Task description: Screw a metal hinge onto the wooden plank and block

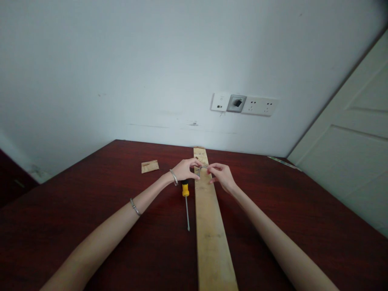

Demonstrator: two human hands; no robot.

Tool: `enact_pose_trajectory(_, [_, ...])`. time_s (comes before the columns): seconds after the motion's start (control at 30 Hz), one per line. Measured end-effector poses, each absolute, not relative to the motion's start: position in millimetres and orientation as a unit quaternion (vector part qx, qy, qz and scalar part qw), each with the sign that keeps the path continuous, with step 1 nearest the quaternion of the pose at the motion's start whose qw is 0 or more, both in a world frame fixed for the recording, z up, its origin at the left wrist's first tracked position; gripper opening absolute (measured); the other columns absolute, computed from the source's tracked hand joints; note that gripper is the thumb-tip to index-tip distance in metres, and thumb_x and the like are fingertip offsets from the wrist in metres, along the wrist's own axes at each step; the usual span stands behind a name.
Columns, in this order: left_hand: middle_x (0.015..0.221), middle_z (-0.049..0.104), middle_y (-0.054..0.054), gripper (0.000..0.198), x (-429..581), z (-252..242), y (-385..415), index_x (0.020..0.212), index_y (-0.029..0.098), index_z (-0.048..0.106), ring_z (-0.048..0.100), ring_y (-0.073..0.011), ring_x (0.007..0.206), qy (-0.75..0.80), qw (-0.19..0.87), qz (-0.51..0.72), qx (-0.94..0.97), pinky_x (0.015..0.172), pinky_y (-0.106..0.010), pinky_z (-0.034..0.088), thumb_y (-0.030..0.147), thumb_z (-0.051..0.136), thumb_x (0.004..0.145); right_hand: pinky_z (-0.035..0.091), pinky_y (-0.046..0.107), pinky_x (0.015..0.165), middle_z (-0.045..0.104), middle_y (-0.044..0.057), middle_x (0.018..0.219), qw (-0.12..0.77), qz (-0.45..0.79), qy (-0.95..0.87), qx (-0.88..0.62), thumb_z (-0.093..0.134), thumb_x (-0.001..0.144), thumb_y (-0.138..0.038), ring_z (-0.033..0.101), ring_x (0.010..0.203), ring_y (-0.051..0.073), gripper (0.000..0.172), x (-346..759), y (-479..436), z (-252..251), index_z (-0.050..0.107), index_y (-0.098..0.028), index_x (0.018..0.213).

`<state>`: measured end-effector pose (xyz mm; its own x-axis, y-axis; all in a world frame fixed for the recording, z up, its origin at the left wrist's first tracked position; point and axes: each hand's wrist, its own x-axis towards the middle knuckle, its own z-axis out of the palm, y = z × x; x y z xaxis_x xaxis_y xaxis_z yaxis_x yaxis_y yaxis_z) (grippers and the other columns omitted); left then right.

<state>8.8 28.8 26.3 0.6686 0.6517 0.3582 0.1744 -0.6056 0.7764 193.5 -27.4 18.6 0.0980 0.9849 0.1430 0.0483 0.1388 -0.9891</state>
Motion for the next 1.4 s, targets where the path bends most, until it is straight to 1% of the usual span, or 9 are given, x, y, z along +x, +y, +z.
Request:
enact_pose_trajectory(0.13, [0.103, 0.066, -0.009, 0.045, 3, 25, 35, 0.097, 0.013, 0.06, 0.061, -0.0208, 0.102, 0.253, 0.378, 0.327, 0.828, 0.095, -0.035, 0.043, 0.013, 0.079, 0.056, 0.047, 0.023, 0.043, 0.061, 0.001, 0.065, 0.532, 0.393, -0.559, -0.5, 0.063, 0.063, -0.032, 0.055, 0.06, 0.014, 0.017, 205, -23, 11, 0.063, -0.016, 0.07])
enact_pose_trajectory(0.33, [0.104, 0.065, -0.009, 0.043, 0, 19, 42, 0.093, 0.013, 0.059, 0.062, -0.0197, 0.099, 0.248, 0.425, 0.353, 0.796, 0.096, -0.036, 0.043, 0.015, 0.08, 0.055, 0.043, 0.027, 0.065, 0.06, 0.0, 0.072, 0.404, 0.219, -0.744, -0.485, 0.06, 0.064, -0.02, 0.053, 0.067, 0.013, 0.008, 212, -22, -5, 0.065, -0.018, 0.07])
enact_pose_trajectory(0.43, [0.105, 0.065, -0.01, 0.045, 0, 16, 43, 0.093, 0.013, 0.058, 0.061, -0.0212, 0.102, 0.243, 0.454, 0.354, 0.781, 0.097, -0.038, 0.043, 0.015, 0.08, 0.054, 0.041, 0.026, 0.064, 0.059, -0.001, 0.074, 0.364, 0.194, -0.762, -0.499, 0.063, 0.063, -0.02, 0.051, 0.066, 0.012, 0.011, 211, -22, -3, 0.067, -0.019, 0.073])
enact_pose_trajectory(0.53, [0.104, 0.066, -0.01, 0.047, 2, 15, 42, 0.093, 0.013, 0.058, 0.061, -0.0227, 0.104, 0.246, 0.451, 0.354, 0.781, 0.097, -0.039, 0.042, 0.015, 0.081, 0.052, 0.041, 0.026, 0.063, 0.059, 0.0, 0.075, 0.386, 0.188, -0.747, -0.507, 0.066, 0.064, -0.026, 0.051, 0.066, 0.013, 0.017, 210, -23, 4, 0.068, -0.019, 0.08])
enact_pose_trajectory(0.7, [0.104, 0.066, -0.009, 0.047, 6, 21, 33, 0.094, 0.014, 0.059, 0.06, -0.0234, 0.106, 0.265, 0.399, 0.329, 0.814, 0.096, -0.035, 0.043, 0.019, 0.081, 0.053, 0.042, 0.026, 0.066, 0.065, 0.003, 0.084, 0.43, 0.215, -0.748, -0.458, 0.061, 0.072, -0.026, 0.054, 0.071, 0.014, 0.013, 198, -30, 21, 0.068, -0.02, 0.082])
enact_pose_trajectory(0.9, [0.099, 0.067, -0.005, 0.043, 8, 31, 23, 0.095, 0.017, 0.06, 0.061, -0.0218, 0.104, 0.287, 0.315, 0.289, 0.857, 0.09, -0.028, 0.044, 0.021, 0.078, 0.056, 0.043, 0.025, 0.065, 0.065, 0.003, 0.08, 0.418, 0.221, -0.76, -0.446, 0.061, 0.072, -0.025, 0.055, 0.07, 0.013, 0.011, 188, -36, 25, 0.067, -0.019, 0.078])
enact_pose_trajectory(1.1, [0.1, 0.068, -0.004, 0.039, 10, 34, 19, 0.097, 0.018, 0.06, 0.062, -0.0217, 0.1, 0.3, 0.269, 0.282, 0.871, 0.086, -0.026, 0.045, 0.02, 0.074, 0.061, 0.041, 0.025, 0.063, 0.063, 0.002, 0.077, 0.385, 0.157, -0.796, -0.439, 0.059, 0.074, -0.025, 0.055, 0.068, 0.014, 0.008, 190, -36, 22, 0.065, -0.02, 0.077])
enact_pose_trajectory(1.23, [0.101, 0.068, -0.005, 0.04, 10, 35, 19, 0.098, 0.016, 0.06, 0.062, -0.0226, 0.101, 0.288, 0.285, 0.287, 0.868, 0.088, -0.028, 0.045, 0.017, 0.073, 0.061, 0.041, 0.026, 0.065, 0.063, 0.003, 0.078, 0.384, 0.131, -0.802, -0.439, 0.058, 0.074, -0.024, 0.054, 0.068, 0.014, 0.006, 189, -38, 24, 0.063, -0.02, 0.075])
enact_pose_trajectory(1.4, [0.105, 0.066, -0.008, 0.044, 10, 32, 21, 0.1, 0.015, 0.058, 0.06, -0.0228, 0.106, 0.257, 0.36, 0.301, 0.845, 0.092, -0.029, 0.044, 0.017, 0.075, 0.059, 0.041, 0.025, 0.064, 0.062, 0.002, 0.075, 0.393, 0.154, -0.798, -0.429, 0.06, 0.075, -0.03, 0.053, 0.066, 0.013, 0.01, 189, -39, 27, 0.062, -0.02, 0.073])
